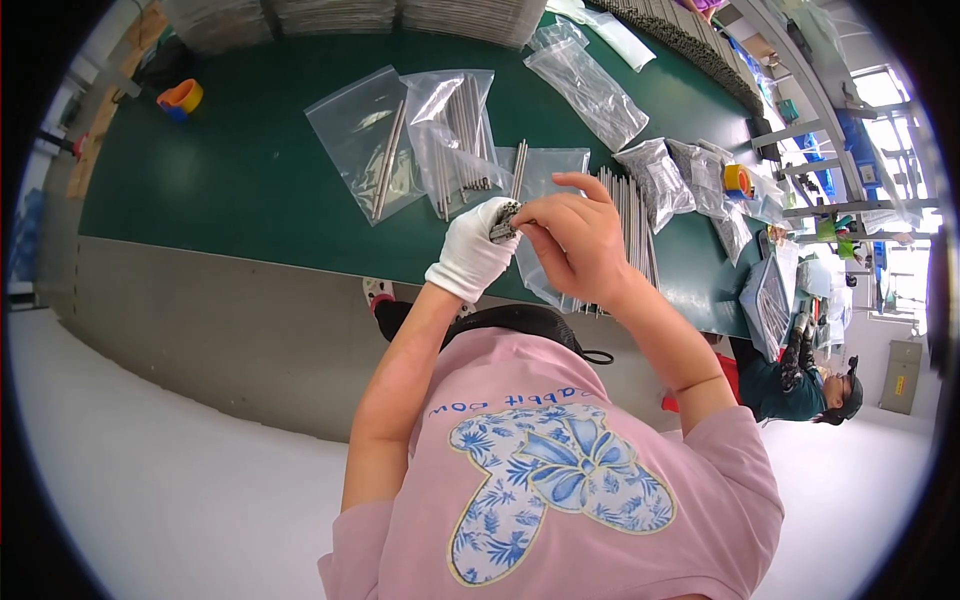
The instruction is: Packaging metal rods into small plastic bags at a workstation.
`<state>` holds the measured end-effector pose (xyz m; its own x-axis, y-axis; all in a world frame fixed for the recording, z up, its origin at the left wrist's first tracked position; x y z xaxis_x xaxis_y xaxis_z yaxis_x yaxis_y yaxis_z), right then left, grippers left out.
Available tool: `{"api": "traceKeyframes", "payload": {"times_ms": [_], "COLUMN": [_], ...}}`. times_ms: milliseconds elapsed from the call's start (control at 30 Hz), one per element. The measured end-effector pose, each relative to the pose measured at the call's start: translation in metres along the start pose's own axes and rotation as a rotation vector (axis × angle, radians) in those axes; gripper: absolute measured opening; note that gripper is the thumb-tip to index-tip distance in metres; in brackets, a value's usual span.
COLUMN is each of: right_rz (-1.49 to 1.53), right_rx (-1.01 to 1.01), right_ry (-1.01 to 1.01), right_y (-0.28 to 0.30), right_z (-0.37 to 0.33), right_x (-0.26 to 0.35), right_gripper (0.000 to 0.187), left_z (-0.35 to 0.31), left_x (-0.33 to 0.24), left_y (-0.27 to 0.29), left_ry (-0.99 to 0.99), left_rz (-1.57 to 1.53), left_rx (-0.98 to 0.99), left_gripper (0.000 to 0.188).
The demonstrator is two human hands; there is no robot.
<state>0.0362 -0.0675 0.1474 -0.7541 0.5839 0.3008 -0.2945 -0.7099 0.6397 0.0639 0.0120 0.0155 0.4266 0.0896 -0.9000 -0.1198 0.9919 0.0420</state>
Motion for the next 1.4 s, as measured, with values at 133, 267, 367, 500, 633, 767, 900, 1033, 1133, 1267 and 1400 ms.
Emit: {"api": "traceKeyframes", "payload": {"times_ms": [133,267,367,500,633,767,900,1033,1133,1267,1400], "right_rz": [-0.009,0.026,0.051,0.019,-0.013,-0.049,-0.095,-0.139,-0.063,-0.134,-0.483], "right_rx": [-0.001,-0.093,-0.133,0.024,0.070,0.095,0.062,-0.109,-0.390,-0.625,-0.472], "right_ry": [0.007,0.009,-0.051,-0.087,-0.019,0.017,0.075,0.123,0.167,-0.032,-0.074], "right_y": [-0.001,0.011,0.021,0.001,-0.005,-0.007,0.002,0.080,0.168,0.259,0.228], "right_z": [-0.001,0.006,0.015,0.001,0.000,-0.003,0.007,0.057,0.068,0.051,0.025], "right_x": [0.001,0.008,0.006,-0.005,-0.002,0.000,0.002,0.024,0.032,0.003,-0.053], "right_gripper": [0.013,0.013,0.013,0.012,0.013,0.014,0.013,0.018,0.017,0.013,0.017], "left_z": [-0.003,-0.001,-0.001,0.000,0.000,-0.002,0.005,0.001,0.000,0.002,0.003], "left_x": [0.004,-0.001,-0.003,-0.003,0.002,0.003,-0.004,0.006,0.015,0.016,0.013], "left_y": [-0.003,-0.002,-0.002,-0.001,0.000,0.000,-0.003,0.002,-0.010,0.000,0.004], "left_ry": [0.053,0.032,0.059,0.009,0.030,0.048,0.001,0.100,0.085,0.167,0.212], "left_rz": [-0.019,-0.011,-0.022,-0.012,-0.006,-0.025,-0.025,-0.017,-0.069,-0.128,-0.113], "left_rx": [0.011,0.003,0.012,-0.002,0.023,0.039,0.029,0.006,0.030,-0.024,0.005], "left_gripper": [0.015,0.016,0.017,0.018,0.017,0.016,0.016,0.015,0.015,0.011,0.006]}}
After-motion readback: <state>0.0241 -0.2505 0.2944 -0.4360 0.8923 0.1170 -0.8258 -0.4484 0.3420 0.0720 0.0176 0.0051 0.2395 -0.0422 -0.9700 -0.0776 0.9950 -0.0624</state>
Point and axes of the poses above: each hand's wrist, its own z-axis towards the middle knuckle, its own y-axis out of the back of the hand, x = y × z, the point moved 7 cm from there along z, towards the middle knuckle, and after that the axes turned 14 degrees about -x, right-handed, at the moved point
